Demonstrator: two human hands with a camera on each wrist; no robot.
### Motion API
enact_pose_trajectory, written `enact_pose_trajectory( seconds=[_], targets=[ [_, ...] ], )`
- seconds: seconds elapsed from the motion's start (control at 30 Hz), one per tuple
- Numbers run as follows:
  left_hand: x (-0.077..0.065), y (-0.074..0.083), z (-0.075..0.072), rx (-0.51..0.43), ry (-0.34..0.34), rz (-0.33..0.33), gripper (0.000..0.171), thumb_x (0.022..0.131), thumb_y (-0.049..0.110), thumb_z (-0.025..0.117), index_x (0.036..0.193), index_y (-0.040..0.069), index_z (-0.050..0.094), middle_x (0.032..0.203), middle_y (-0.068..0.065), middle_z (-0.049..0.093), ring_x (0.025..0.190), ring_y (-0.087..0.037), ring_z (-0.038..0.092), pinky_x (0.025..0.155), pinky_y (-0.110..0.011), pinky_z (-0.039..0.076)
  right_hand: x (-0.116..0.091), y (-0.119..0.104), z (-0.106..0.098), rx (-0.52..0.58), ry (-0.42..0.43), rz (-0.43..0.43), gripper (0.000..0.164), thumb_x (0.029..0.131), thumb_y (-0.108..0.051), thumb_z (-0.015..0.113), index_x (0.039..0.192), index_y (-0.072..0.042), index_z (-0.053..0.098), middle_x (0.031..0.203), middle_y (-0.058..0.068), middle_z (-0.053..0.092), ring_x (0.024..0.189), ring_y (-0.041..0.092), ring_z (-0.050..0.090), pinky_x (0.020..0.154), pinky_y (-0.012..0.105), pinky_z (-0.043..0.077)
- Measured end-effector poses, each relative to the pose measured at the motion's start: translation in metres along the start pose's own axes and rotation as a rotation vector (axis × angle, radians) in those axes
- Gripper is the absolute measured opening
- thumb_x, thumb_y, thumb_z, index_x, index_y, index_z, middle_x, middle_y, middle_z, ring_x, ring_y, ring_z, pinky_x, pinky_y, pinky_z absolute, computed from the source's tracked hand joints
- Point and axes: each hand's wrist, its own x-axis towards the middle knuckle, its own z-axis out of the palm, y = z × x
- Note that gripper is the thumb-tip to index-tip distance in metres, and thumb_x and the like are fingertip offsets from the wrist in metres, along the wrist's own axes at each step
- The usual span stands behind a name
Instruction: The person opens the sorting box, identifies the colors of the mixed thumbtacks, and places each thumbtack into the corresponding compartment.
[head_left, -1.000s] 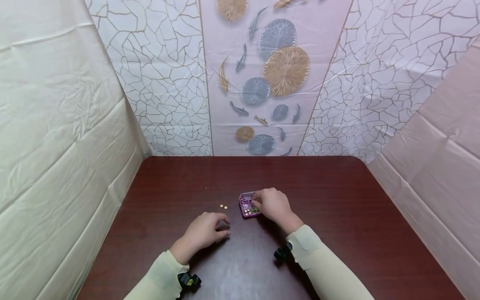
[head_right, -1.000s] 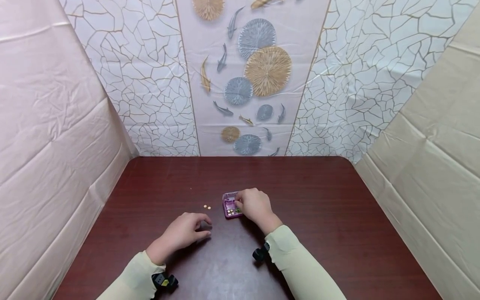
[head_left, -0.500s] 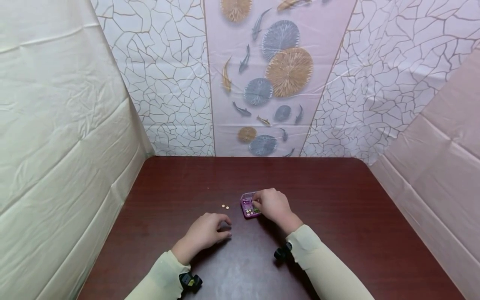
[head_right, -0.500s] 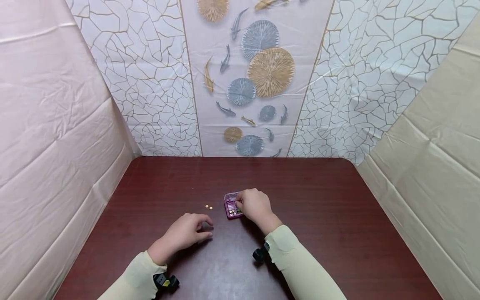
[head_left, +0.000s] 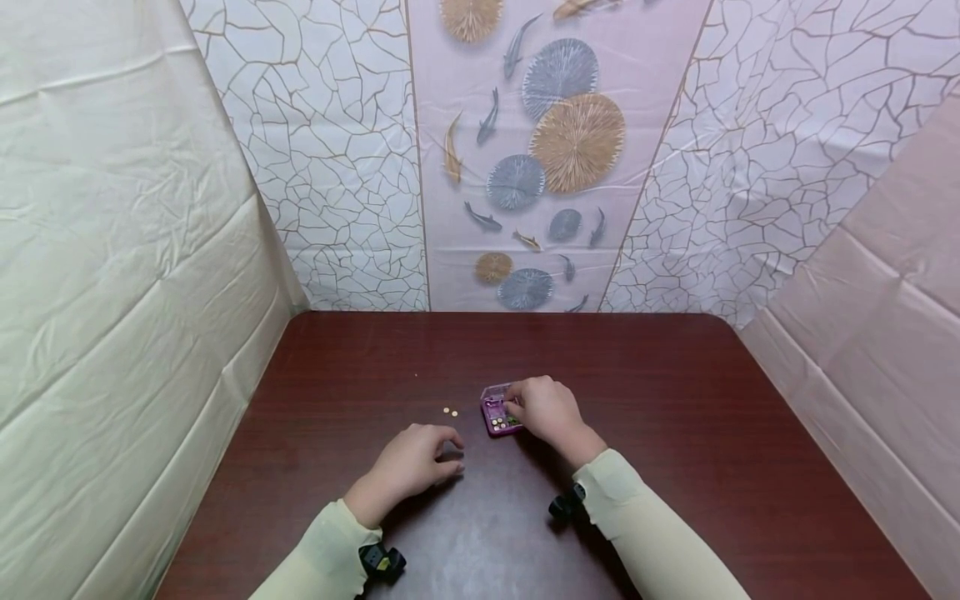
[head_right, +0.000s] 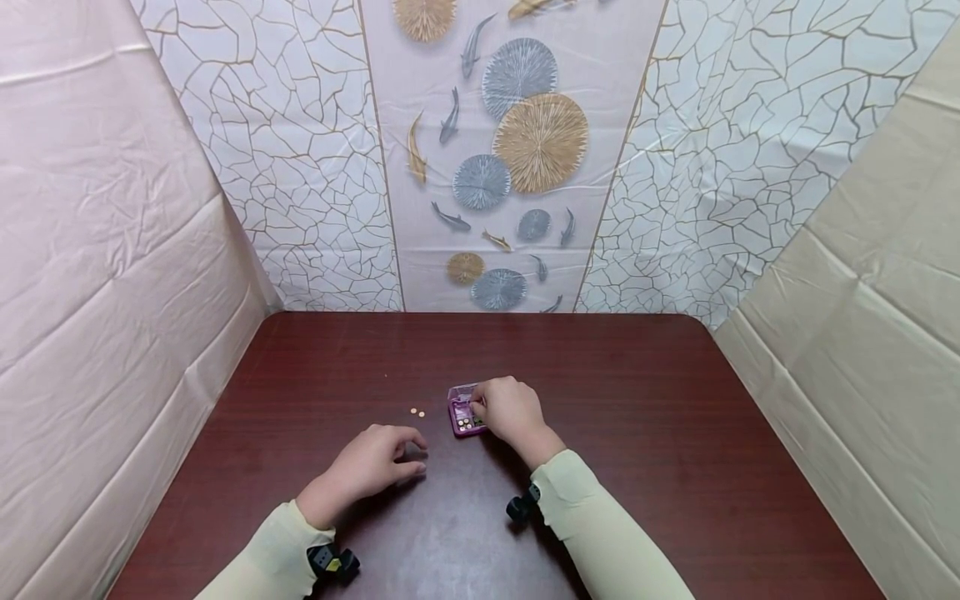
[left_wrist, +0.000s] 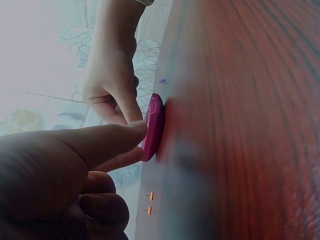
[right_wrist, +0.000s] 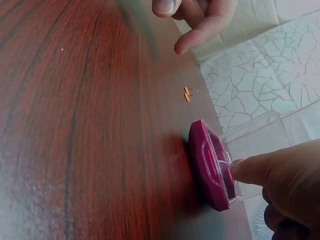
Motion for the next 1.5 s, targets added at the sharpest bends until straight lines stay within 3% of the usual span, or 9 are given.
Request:
enact_pose_trajectory(
  seconds=[0.2, 0.4, 0.57, 0.7, 0.9, 1.07, 1.3, 1.5],
  targets=[
    [-0.001, 0.001, -0.001, -0.005, 0.003, -0.004, 0.025, 0.082, 0.037, 0.077, 0.101, 0.024, 0.073, 0.051, 0.010, 0.051, 0.044, -0.006, 0.045, 0.043, -0.028, 0.037, -0.005, 0.012, -0.006, 0.057, 0.049, -0.035, 0.012, 0.086, -0.036, 0.072, 0.092, -0.029, 0.079, 0.092, -0.009, 0.076, 0.070, 0.009, 0.063, 0.055, 0.040, 0.055],
    [-0.001, -0.001, 0.000, 0.001, 0.008, -0.007, 0.026, 0.082, 0.039, 0.077, 0.103, 0.023, 0.073, 0.051, 0.009, 0.049, 0.044, -0.007, 0.042, 0.043, -0.028, 0.036, -0.007, 0.041, -0.021, 0.091, 0.088, 0.046, 0.013, 0.088, -0.039, 0.069, 0.091, -0.030, 0.077, 0.079, -0.011, 0.071, 0.061, 0.007, 0.056, 0.051, 0.036, 0.049],
    [-0.001, -0.002, 0.000, -0.003, 0.011, -0.006, 0.028, 0.081, 0.039, 0.077, 0.103, 0.023, 0.073, 0.051, 0.009, 0.048, 0.044, -0.007, 0.041, 0.043, -0.027, 0.035, -0.010, 0.064, -0.034, 0.079, 0.054, 0.119, 0.014, 0.089, -0.039, 0.068, 0.092, -0.028, 0.076, 0.081, -0.007, 0.070, 0.061, 0.012, 0.056, 0.053, 0.039, 0.050],
    [-0.002, -0.003, 0.000, -0.001, 0.010, -0.011, 0.028, 0.081, 0.040, 0.077, 0.103, 0.023, 0.073, 0.051, 0.009, 0.048, 0.045, -0.007, 0.041, 0.043, -0.027, 0.034, -0.014, 0.074, -0.035, 0.052, 0.018, 0.122, 0.012, 0.089, -0.036, 0.068, 0.092, -0.027, 0.075, 0.089, -0.005, 0.072, 0.071, 0.014, 0.060, 0.063, 0.044, 0.054],
    [-0.004, -0.005, 0.002, 0.002, 0.020, -0.002, 0.027, 0.081, 0.040, 0.077, 0.102, 0.024, 0.073, 0.053, 0.009, 0.048, 0.046, -0.007, 0.041, 0.044, -0.028, 0.034, -0.020, 0.077, -0.026, 0.049, -0.051, 0.084, 0.013, 0.088, -0.033, 0.069, 0.098, -0.026, 0.076, 0.097, -0.004, 0.073, 0.082, 0.014, 0.063, 0.073, 0.047, 0.056],
    [-0.005, -0.004, 0.002, -0.003, 0.014, -0.005, 0.027, 0.081, 0.040, 0.077, 0.102, 0.023, 0.073, 0.053, 0.009, 0.048, 0.046, -0.007, 0.041, 0.044, -0.028, 0.034, -0.024, 0.077, -0.020, 0.027, -0.090, 0.046, 0.012, 0.087, -0.029, 0.072, 0.098, -0.026, 0.075, 0.096, -0.004, 0.073, 0.082, 0.013, 0.063, 0.073, 0.047, 0.056],
    [-0.006, -0.004, 0.004, -0.005, 0.007, -0.010, 0.026, 0.081, 0.039, 0.077, 0.102, 0.024, 0.073, 0.052, 0.009, 0.047, 0.045, -0.007, 0.040, 0.043, -0.027, 0.033, -0.029, 0.075, -0.018, -0.015, -0.103, -0.002, 0.005, 0.087, -0.022, 0.071, 0.089, -0.025, 0.074, 0.089, -0.005, 0.071, 0.077, 0.014, 0.062, 0.069, 0.045, 0.056],
    [-0.007, -0.004, 0.005, -0.006, -0.001, -0.022, 0.027, 0.081, 0.040, 0.076, 0.103, 0.025, 0.073, 0.052, 0.010, 0.048, 0.045, -0.006, 0.041, 0.043, -0.027, 0.033, -0.030, 0.075, -0.014, 0.042, -0.057, -0.027, 0.005, 0.086, -0.016, 0.073, 0.083, -0.019, 0.072, 0.082, -0.004, 0.070, 0.074, 0.013, 0.060, 0.069, 0.042, 0.056]
  ],
)
